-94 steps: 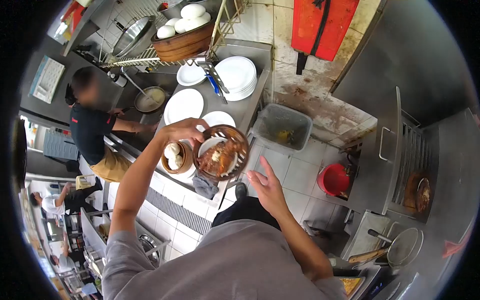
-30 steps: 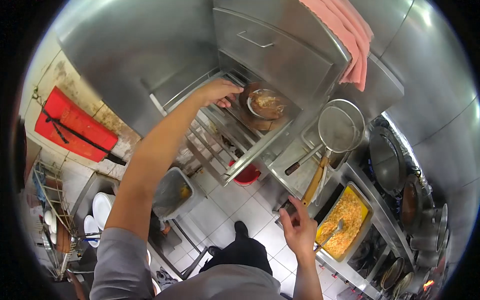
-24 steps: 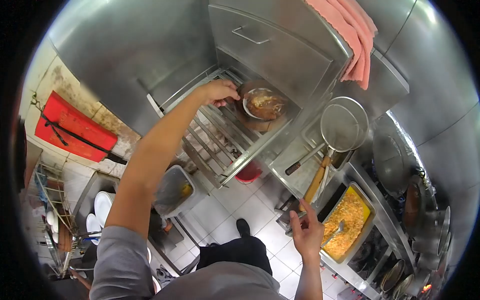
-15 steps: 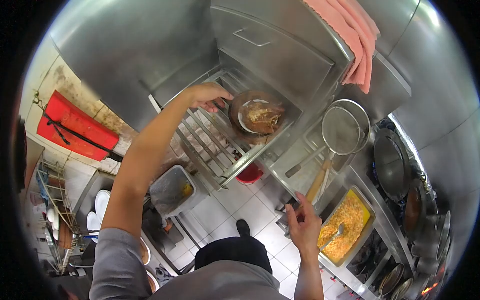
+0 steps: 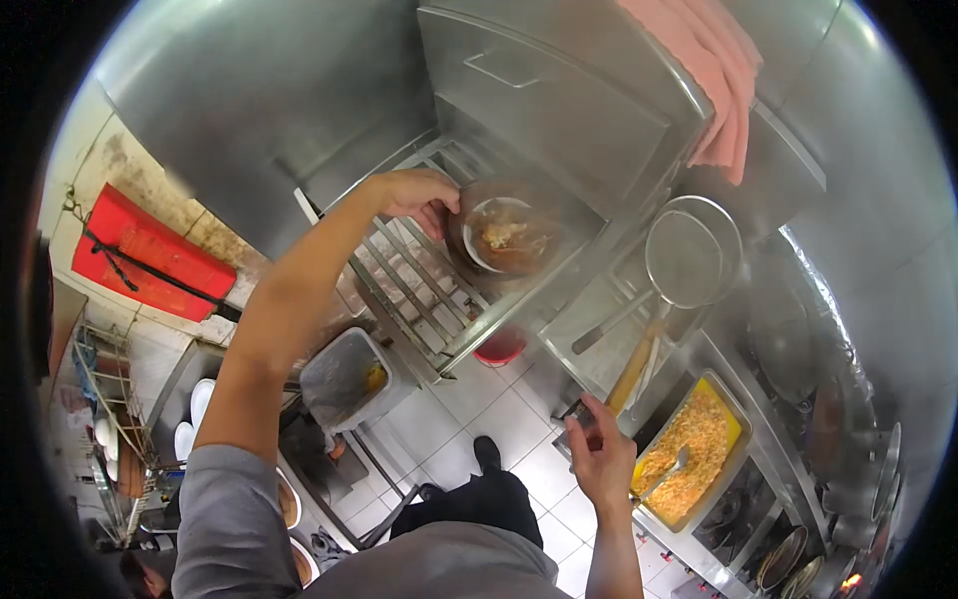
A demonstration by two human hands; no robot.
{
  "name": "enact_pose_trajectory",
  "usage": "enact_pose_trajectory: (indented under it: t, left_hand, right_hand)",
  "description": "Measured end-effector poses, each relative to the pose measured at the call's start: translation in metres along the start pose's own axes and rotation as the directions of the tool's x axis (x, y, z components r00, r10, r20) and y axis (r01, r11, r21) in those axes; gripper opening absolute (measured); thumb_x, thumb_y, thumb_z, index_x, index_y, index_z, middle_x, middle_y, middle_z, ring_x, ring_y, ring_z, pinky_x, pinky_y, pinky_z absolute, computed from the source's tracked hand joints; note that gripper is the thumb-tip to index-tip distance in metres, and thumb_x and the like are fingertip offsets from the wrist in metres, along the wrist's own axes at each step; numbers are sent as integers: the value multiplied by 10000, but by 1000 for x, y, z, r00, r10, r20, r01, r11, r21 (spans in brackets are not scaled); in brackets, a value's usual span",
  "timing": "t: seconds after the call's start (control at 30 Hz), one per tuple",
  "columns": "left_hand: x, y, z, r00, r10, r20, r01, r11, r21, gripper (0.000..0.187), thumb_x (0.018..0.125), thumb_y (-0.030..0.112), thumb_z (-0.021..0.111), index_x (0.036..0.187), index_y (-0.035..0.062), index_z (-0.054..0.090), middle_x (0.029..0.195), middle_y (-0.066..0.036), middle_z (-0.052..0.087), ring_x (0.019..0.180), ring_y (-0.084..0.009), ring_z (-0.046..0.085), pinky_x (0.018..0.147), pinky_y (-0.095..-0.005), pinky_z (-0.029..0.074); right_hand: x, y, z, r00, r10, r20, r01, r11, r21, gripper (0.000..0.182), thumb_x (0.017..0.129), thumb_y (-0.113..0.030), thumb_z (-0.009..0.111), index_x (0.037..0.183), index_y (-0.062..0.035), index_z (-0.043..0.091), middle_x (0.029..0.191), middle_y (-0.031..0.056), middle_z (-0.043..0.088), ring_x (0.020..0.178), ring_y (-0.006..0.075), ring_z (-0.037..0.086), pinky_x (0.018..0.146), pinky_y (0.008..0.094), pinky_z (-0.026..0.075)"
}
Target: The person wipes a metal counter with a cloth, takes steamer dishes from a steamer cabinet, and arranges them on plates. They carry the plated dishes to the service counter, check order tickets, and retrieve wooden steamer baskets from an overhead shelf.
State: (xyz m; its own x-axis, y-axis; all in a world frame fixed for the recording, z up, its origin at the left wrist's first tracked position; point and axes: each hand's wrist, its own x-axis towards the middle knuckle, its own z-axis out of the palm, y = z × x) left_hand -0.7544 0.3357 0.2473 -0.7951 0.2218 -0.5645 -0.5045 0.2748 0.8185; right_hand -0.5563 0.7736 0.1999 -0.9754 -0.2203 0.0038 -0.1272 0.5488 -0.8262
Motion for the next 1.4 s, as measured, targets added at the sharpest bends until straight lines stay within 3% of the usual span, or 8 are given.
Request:
enact_pose_trajectory:
  t: [0.23, 0.47, 0.57, 0.77, 1.03, 1.2, 1.27, 1.4]
  left_hand:
    - [-70, 13, 3, 992, 13, -128, -6, 999, 52, 390, 829, 211, 642, 1107, -55, 575, 1012, -229, 631, 832, -336, 696, 763, -415, 608]
    - [-175, 40, 26, 971, 121, -206, -118, 993, 24, 387, 843, 223, 625, 1106, -45, 530, 918, -160, 660, 737, -257, 693, 683, -352, 600]
    - [-242, 24, 43, 946, 184, -266, -177, 983, 47, 403, 858, 262, 625, 1110, -36, 527, 925, -161, 663, 717, -237, 694, 669, -332, 594]
    - [-366, -75, 125, 864, 40, -502, -125, 982, -138, 533, 861, 275, 665, 1233, -68, 499, 919, -161, 672, 720, -210, 699, 648, -304, 589]
    - [-464, -276, 272, 542, -299, -785, -63, 917, -393, 527, 854, 303, 655, 1248, -21, 523, 846, -170, 702, 712, -187, 702, 668, -301, 550]
    - [-517, -384, 318, 254, -500, -828, -276, 783, -558, 499, 840, 224, 679, 1240, -27, 521, 852, -138, 658, 678, -168, 665, 613, -283, 534]
    - [-534, -421, 321, 183, -523, -833, -341, 761, -552, 505, 842, 229, 686, 1227, -53, 519, 858, -134, 636, 654, -171, 642, 614, -287, 538]
    - [-565, -469, 300, 177, -622, -763, -350, 684, -640, 436, 915, 251, 610, 1263, 3, 520, 1028, -123, 642, 750, -165, 633, 672, -289, 559]
  right_hand:
    - [70, -56, 29, 998, -68, -10, 69, 976, 205, 388, 956, -246, 650, 1248, 8, 618, 772, 33, 651, 607, 81, 554, 570, 239, 440]
    - [133, -150, 34, 986, 1, 164, -113, 728, 677, 615, 989, -423, 586, 1364, 56, 494, 1166, 125, 659, 953, 227, 685, 807, 348, 581]
    - [105, -178, 34, 960, -128, 248, -41, 813, 581, 720, 958, -466, 618, 1371, 105, 472, 1010, 114, 672, 891, 178, 663, 841, 352, 569]
    - [17, -177, 57, 881, -84, 465, -169, 863, 477, 675, 969, -374, 643, 1419, 85, 438, 1066, 91, 684, 907, 130, 654, 832, 313, 562]
    - [-95, -150, 186, 466, -104, 879, -296, 917, 266, 587, 1008, -352, 586, 1473, -28, 434, 1307, 77, 602, 1048, 152, 619, 878, 300, 507]
    - [-162, -138, 311, 159, -193, 968, -336, 912, 237, 589, 1002, -430, 573, 1494, -132, 445, 1377, 63, 563, 1108, 179, 602, 943, 337, 480]
    - [-188, -153, 348, 129, -137, 982, -319, 932, 172, 578, 1027, -389, 541, 1488, -58, 429, 1389, 72, 560, 1142, 153, 587, 962, 321, 482]
    - [-224, -168, 423, 58, -187, 981, -352, 915, 195, 591, 1007, -449, 556, 1492, -130, 446, 1338, 30, 582, 1086, 157, 589, 964, 356, 455]
